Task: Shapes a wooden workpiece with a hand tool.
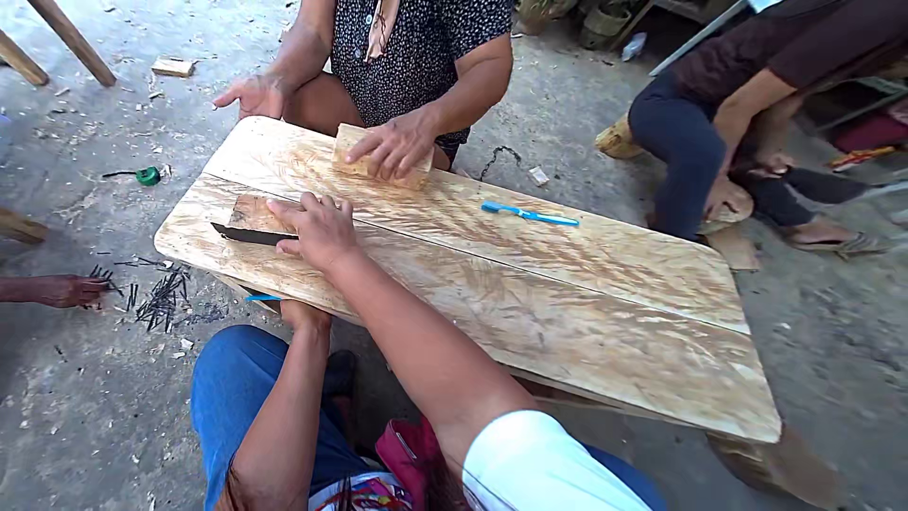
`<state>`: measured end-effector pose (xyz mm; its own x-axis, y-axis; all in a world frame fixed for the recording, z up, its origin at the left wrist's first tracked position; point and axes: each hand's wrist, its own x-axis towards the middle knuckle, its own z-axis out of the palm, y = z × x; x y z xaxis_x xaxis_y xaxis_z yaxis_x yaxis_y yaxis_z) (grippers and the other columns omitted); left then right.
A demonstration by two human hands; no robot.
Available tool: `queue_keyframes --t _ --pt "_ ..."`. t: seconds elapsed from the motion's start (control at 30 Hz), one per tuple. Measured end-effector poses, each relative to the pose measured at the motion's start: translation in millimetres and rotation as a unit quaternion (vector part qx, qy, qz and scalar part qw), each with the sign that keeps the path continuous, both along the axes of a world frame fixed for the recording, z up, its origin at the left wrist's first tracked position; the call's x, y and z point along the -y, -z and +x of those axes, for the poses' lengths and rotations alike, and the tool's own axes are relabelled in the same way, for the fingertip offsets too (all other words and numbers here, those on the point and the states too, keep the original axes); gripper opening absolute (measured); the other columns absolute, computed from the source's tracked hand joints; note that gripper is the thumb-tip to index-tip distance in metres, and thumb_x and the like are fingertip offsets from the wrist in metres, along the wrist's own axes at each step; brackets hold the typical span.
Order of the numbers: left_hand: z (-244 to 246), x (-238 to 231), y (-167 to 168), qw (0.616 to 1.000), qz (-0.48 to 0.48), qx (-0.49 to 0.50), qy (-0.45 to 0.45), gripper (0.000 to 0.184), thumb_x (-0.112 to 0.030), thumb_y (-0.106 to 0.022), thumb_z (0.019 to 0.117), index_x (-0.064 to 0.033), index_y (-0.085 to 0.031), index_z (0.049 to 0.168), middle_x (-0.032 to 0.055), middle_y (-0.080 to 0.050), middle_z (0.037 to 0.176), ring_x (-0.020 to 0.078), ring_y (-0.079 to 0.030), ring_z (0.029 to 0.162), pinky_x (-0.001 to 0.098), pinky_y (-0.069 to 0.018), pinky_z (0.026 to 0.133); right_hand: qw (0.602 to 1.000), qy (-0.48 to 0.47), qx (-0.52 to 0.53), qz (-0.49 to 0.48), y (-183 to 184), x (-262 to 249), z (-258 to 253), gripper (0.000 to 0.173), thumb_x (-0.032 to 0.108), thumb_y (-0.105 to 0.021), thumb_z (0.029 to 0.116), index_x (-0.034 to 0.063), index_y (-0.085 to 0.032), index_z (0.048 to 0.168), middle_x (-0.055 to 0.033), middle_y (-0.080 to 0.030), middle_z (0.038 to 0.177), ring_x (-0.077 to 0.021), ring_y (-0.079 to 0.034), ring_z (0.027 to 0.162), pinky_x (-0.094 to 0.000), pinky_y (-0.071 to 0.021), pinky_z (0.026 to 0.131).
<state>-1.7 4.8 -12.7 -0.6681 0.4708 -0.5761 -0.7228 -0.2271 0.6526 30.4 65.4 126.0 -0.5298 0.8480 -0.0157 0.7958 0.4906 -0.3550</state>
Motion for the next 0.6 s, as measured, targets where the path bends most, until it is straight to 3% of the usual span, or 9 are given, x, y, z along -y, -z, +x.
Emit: queue_keyframes --t 0.1,0.2,0.27,0.37,0.47,0.6 --pt "1 2 -2 1.0 0.001 0.0 0.008 0.051 -0.034 -0.018 0.1132 -0.0017 -0.045 0.141 0.0197 -0.057 0.134 0.0307 -0.06 0.12 0.0551 -0.0528 0.095 1.0 0.014 -0.019 0.017 3 14 46 0.062 0.04 -0.075 0.0931 0.0377 -0.053 0.151 -0.0138 -0.062 0.137 -0.0366 -0.054 0.128 -0.0634 -0.0393 0.1" --pt "3 4 -8 1.0 -0.004 0.015 0.011 0.051 -0.036 -0.018 0.1129 -0.0024 -0.047 0.139 0.019 -0.058 0.132 0.0305 -0.06 0.118 0.0557 -0.0526 0.094 0.992 0.054 -0.04 0.103 26 46 153 0.063 0.044 -0.08 0.0874 0.0342 -0.059 0.146 -0.0148 -0.067 0.123 -0.0389 -0.062 0.113 -0.0646 -0.0463 0.088" --pt "3 4 -10 1.0 -0.007 0.022 0.012 0.052 -0.039 -0.019 0.113 -0.0027 -0.048 0.138 0.0185 -0.059 0.13 0.0298 -0.06 0.116 0.0548 -0.0527 0.094 0.988 0.105 -0.019 0.114 36 73 236 0.065 0.055 -0.074 0.0875 0.0319 -0.06 0.146 -0.0188 -0.067 0.126 -0.044 -0.062 0.114 -0.0699 -0.0451 0.089" --pt "2 2 -9 1.0 -0.013 0.025 0.011 0.054 -0.04 -0.021 0.1131 -0.0019 -0.05 0.136 0.0194 -0.061 0.126 0.0301 -0.062 0.113 0.0548 -0.053 0.092 0.979 0.142 -0.015 0.145 40 100 311 0.082 0.076 -0.056 0.0864 0.0155 -0.066 0.14 -0.0292 -0.067 0.12 -0.053 -0.063 0.105 -0.0739 -0.0429 0.085" --pt "2 3 -7 0.999 -0.001 0.033 0.005 0.052 -0.04 -0.021 0.113 -0.0034 -0.052 0.135 0.0181 -0.062 0.123 0.0296 -0.062 0.112 0.054 -0.0535 0.091 0.98 0.124 -0.025 0.155 38 91 295 0.08 0.071 -0.059 0.0868 0.01 -0.068 0.137 -0.0312 -0.067 0.118 -0.0536 -0.063 0.104 -0.0733 -0.0418 0.084" --pt "1 1 -9 0.999 0.009 0.039 -0.005 0.05 -0.037 -0.021 0.1131 -0.0034 -0.054 0.13 0.0166 -0.064 0.117 0.0279 -0.064 0.106 0.052 -0.0545 0.087 0.987 0.062 -0.057 0.138 29 47 168 0.061 0.046 -0.082 0.0828 0.0163 -0.071 0.135 -0.025 -0.068 0.117 -0.047 -0.062 0.108 -0.0701 -0.0421 0.09"
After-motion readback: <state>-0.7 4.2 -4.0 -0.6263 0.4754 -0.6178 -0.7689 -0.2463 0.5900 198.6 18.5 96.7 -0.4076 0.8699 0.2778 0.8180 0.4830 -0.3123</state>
